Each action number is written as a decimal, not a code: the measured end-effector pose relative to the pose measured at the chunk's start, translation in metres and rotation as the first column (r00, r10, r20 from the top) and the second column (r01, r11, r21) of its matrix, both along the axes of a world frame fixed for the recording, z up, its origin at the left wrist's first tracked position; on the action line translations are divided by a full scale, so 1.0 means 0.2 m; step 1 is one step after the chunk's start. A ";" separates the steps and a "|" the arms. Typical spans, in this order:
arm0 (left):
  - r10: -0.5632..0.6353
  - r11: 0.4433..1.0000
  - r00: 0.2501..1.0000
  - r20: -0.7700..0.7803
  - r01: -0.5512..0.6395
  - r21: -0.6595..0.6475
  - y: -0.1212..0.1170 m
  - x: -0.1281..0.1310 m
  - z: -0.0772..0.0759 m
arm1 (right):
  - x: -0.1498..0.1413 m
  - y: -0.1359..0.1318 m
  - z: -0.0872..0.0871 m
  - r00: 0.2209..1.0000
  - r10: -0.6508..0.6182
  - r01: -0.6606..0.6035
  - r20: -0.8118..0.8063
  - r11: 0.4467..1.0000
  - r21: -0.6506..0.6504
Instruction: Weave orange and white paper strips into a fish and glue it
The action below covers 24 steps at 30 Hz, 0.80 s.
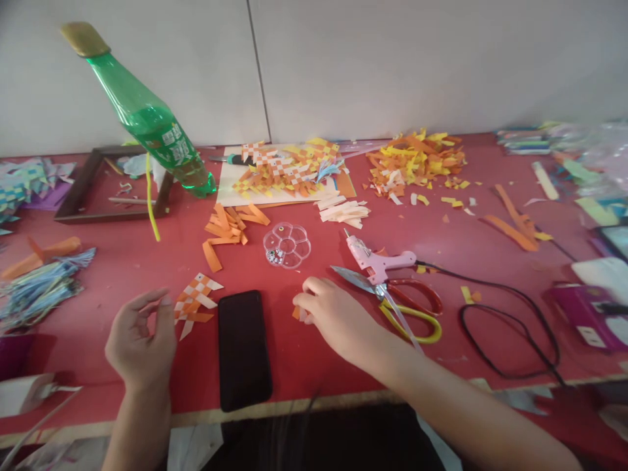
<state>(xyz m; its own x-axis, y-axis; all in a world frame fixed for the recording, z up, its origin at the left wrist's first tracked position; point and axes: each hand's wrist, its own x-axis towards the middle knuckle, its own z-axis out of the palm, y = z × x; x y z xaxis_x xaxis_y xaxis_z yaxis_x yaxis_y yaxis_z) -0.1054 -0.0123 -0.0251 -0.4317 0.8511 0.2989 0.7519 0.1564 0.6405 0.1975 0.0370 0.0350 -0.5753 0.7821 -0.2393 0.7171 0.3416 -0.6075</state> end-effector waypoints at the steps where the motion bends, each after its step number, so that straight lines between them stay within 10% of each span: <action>1: 0.034 0.999 0.999 -0.001 -0.034 0.017 0.00 0.00 0.00 | 0.01 -0.01 -0.02 0.999 -0.019 0.019 -0.030 1.000 -0.003; 24: 0.097 0.992 0.995 -0.001 -0.097 0.076 0.04 0.04 0.03 | 0.05 -0.13 -0.16 0.994 -0.072 0.086 -0.084 0.982 0.169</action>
<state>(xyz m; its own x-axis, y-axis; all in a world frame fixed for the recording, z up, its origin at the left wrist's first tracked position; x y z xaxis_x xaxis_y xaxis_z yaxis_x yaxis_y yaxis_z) -0.0967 -0.0040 -0.0181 -0.5095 0.7801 0.3630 0.7383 0.1797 0.6501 0.2071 0.0111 0.0025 -0.5217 0.8514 -0.0546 0.6992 0.3901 -0.5991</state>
